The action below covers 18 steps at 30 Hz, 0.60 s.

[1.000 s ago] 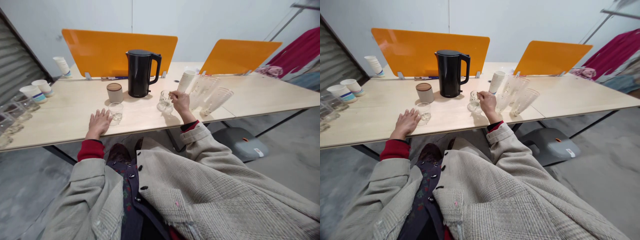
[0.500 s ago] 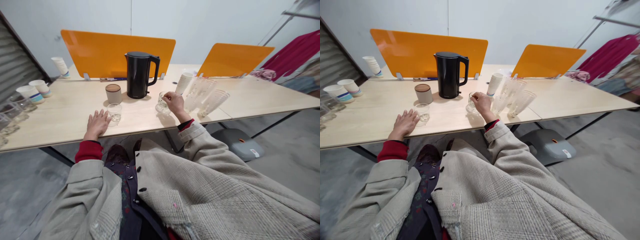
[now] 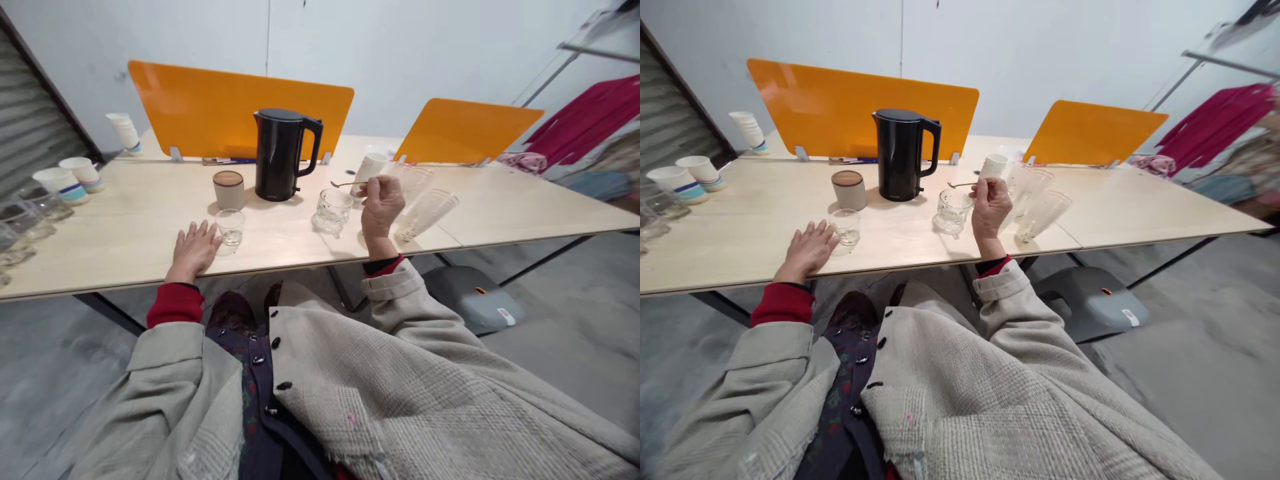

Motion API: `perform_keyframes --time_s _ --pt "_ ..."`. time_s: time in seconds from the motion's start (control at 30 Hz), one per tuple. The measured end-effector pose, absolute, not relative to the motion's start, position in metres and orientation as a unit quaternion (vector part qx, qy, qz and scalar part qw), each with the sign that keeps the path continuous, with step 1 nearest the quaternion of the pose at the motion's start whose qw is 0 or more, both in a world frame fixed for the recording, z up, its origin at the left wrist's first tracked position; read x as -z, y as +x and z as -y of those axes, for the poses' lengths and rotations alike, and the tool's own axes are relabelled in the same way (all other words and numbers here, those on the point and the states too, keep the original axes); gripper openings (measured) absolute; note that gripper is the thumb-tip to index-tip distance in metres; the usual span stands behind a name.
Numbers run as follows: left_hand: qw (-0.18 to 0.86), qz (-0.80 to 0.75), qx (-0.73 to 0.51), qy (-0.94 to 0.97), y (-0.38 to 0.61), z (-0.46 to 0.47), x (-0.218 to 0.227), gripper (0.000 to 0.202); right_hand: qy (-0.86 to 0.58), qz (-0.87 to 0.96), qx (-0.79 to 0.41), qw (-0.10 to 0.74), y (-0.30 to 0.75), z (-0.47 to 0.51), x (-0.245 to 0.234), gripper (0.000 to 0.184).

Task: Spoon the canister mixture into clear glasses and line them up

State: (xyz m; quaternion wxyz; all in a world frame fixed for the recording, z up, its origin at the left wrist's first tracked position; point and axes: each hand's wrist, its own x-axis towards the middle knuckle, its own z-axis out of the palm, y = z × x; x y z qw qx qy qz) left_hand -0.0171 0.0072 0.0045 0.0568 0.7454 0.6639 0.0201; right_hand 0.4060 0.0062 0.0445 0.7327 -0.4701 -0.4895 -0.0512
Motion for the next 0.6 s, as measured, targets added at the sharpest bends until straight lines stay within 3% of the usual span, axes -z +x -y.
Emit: perform_keyframes --time_s 0.1,0.37,0.6 --pt "0.055 -0.666 -0.017 0.744 -0.017 -0.006 -0.006 0.073 -0.412 0.506 0.029 0.757 0.388 0.004 -0.051 0.040" --pt "0.053 -0.666 -0.016 0.744 -0.015 -0.003 -0.005 0.072 -0.345 0.596 -0.009 0.725 0.309 0.029 -0.052 0.036" --pt "0.057 -0.661 -0.020 0.748 -0.016 -0.003 -0.002 0.071 -0.318 0.692 -0.078 0.643 0.250 0.015 -0.046 0.038"
